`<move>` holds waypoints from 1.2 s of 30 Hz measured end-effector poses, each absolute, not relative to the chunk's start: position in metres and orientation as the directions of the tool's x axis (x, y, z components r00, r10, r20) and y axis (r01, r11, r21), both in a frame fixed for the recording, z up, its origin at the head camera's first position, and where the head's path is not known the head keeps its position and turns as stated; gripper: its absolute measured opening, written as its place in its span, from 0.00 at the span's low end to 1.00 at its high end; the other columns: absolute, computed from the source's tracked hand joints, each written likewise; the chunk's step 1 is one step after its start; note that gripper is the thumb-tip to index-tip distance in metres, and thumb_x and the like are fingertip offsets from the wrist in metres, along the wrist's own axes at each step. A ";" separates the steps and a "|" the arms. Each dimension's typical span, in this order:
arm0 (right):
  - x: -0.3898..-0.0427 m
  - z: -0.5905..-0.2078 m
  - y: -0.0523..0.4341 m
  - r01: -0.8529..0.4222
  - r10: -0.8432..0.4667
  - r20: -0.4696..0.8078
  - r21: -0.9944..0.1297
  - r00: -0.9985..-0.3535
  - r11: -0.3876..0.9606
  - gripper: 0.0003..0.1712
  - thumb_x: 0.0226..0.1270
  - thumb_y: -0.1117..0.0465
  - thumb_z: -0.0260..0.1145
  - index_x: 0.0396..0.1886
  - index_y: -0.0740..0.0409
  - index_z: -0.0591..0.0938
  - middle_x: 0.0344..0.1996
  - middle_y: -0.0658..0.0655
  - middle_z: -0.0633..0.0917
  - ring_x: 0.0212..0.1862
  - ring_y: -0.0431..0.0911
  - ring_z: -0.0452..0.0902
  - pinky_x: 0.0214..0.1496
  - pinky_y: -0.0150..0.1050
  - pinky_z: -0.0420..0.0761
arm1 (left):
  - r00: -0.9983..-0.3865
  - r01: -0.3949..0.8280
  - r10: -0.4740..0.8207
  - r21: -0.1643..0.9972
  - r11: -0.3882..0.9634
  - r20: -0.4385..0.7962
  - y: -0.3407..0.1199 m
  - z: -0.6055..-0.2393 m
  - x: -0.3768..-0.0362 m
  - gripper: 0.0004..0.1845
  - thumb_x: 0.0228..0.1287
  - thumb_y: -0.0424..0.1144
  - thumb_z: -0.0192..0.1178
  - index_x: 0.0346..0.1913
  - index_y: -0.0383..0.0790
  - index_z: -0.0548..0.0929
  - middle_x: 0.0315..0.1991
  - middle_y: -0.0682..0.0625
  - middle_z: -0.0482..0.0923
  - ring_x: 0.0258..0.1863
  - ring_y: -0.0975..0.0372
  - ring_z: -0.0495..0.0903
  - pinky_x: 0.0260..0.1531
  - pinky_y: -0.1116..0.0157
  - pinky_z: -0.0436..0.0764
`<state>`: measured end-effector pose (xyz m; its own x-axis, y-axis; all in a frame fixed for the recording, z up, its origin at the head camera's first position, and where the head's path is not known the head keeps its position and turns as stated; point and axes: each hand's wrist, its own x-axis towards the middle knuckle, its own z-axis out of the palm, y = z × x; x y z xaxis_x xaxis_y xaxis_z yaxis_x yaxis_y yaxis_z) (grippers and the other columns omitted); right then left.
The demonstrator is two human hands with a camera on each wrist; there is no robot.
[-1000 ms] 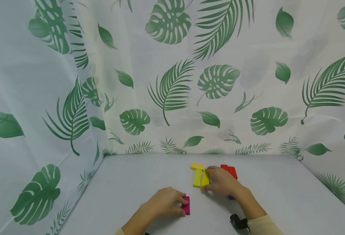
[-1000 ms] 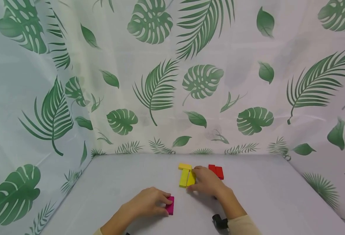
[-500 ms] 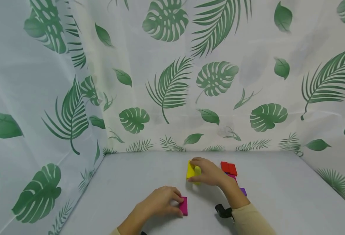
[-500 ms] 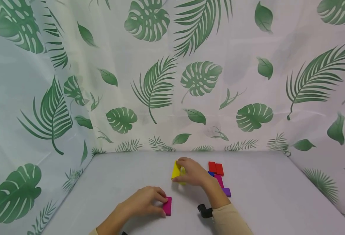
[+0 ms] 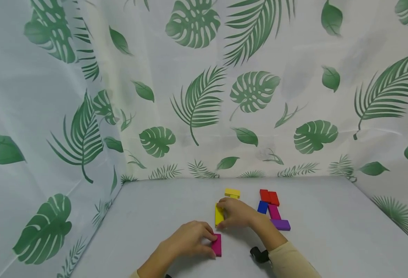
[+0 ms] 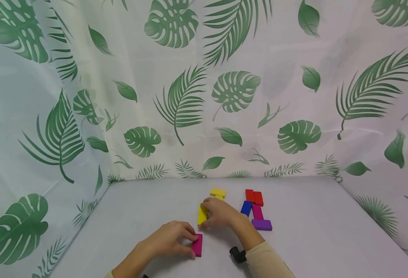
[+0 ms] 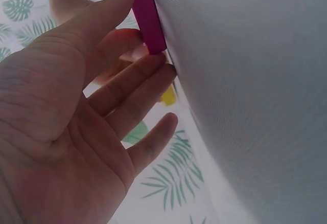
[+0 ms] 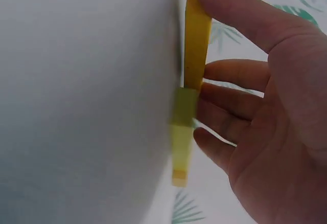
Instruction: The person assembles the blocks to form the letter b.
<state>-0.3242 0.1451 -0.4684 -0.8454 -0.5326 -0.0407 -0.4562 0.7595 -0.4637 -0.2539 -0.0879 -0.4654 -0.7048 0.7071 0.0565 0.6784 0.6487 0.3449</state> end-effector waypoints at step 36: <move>-0.322 -0.473 0.156 -0.517 -0.655 -0.067 -0.556 -0.752 0.651 0.35 0.68 0.47 0.74 0.71 0.54 0.79 0.72 0.55 0.77 0.75 0.55 0.70 0.74 0.59 0.72 | -0.669 0.734 0.734 0.260 0.628 0.116 -0.090 -0.468 -0.250 0.27 0.54 0.65 0.75 0.56 0.59 0.90 0.70 0.53 0.78 0.68 0.60 0.78 0.64 0.56 0.80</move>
